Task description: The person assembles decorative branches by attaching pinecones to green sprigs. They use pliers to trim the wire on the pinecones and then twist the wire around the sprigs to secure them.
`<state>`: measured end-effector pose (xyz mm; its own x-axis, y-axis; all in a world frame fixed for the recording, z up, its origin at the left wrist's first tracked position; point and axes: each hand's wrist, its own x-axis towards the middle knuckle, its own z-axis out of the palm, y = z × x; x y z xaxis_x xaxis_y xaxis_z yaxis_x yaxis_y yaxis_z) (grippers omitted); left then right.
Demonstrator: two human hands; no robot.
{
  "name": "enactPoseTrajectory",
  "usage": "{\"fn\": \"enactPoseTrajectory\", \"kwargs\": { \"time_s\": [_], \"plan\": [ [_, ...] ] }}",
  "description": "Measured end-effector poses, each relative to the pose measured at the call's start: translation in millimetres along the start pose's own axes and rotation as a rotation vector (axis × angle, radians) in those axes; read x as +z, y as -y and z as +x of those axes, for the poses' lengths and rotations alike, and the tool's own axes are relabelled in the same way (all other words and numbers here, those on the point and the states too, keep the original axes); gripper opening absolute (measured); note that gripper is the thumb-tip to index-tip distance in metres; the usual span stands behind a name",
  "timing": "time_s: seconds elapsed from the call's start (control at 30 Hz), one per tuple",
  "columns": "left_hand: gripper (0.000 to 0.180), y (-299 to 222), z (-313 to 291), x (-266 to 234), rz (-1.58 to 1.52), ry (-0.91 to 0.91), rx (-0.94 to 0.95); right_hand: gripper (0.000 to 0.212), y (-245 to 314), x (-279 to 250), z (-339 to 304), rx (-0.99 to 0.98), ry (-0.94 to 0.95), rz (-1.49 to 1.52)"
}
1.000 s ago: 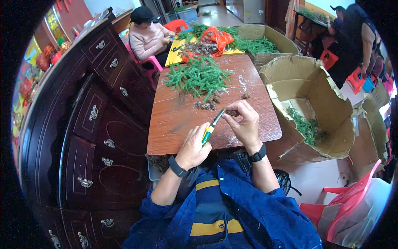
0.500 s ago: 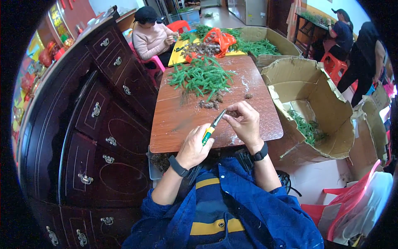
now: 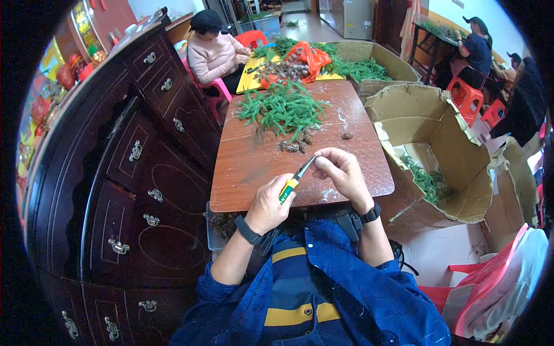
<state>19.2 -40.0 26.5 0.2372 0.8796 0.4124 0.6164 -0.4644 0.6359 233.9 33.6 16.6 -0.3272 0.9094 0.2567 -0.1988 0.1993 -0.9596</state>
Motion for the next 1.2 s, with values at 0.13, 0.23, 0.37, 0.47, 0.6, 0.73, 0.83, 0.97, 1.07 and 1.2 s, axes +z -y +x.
{"fn": "enactPoseTrajectory", "kwargs": {
  "time_s": [0.13, 0.23, 0.37, 0.47, 0.6, 0.73, 0.83, 0.97, 1.07, 1.2],
  "plan": [
    [0.037, 3, -1, 4, -0.012, 0.003, 0.009, 0.019, 4, -12, 1, 0.138, 0.171, 0.121],
    [0.037, 5, 0, 8, -0.017, 0.01, 0.013, 0.019, 4, -19, 2, 0.191, 0.187, 0.115],
    [0.035, 11, 2, 13, -0.018, 0.004, 0.003, 0.02, 6, -4, 4, 0.138, 0.055, 0.088],
    [0.033, 14, 4, 14, -0.034, -0.02, -0.021, 0.02, 2, 4, 5, 0.017, -0.062, -0.109],
    [0.031, 17, 1, 14, -0.022, -0.03, -0.029, 0.021, -1, 7, 5, -0.157, -0.149, -0.545],
    [0.032, 19, -2, 12, -0.038, -0.011, -0.043, 0.019, -3, 7, 4, -0.154, -0.123, -0.639],
    [0.033, 19, -5, 11, -0.04, 0.014, -0.052, 0.019, -3, 4, 4, -0.107, -0.084, -0.554],
    [0.034, 19, -7, 9, -0.057, 0.001, -0.007, 0.027, 0, -5, 5, 0.046, 0.067, -0.318],
    [0.034, 13, -6, 10, -0.077, 0.009, 0.001, 0.035, -3, -15, 4, 0.165, 0.188, -0.007],
    [0.035, 10, -7, 13, -0.096, 0.012, 0.014, 0.038, -10, -22, 5, 0.302, 0.313, 0.353]
  ]
}}
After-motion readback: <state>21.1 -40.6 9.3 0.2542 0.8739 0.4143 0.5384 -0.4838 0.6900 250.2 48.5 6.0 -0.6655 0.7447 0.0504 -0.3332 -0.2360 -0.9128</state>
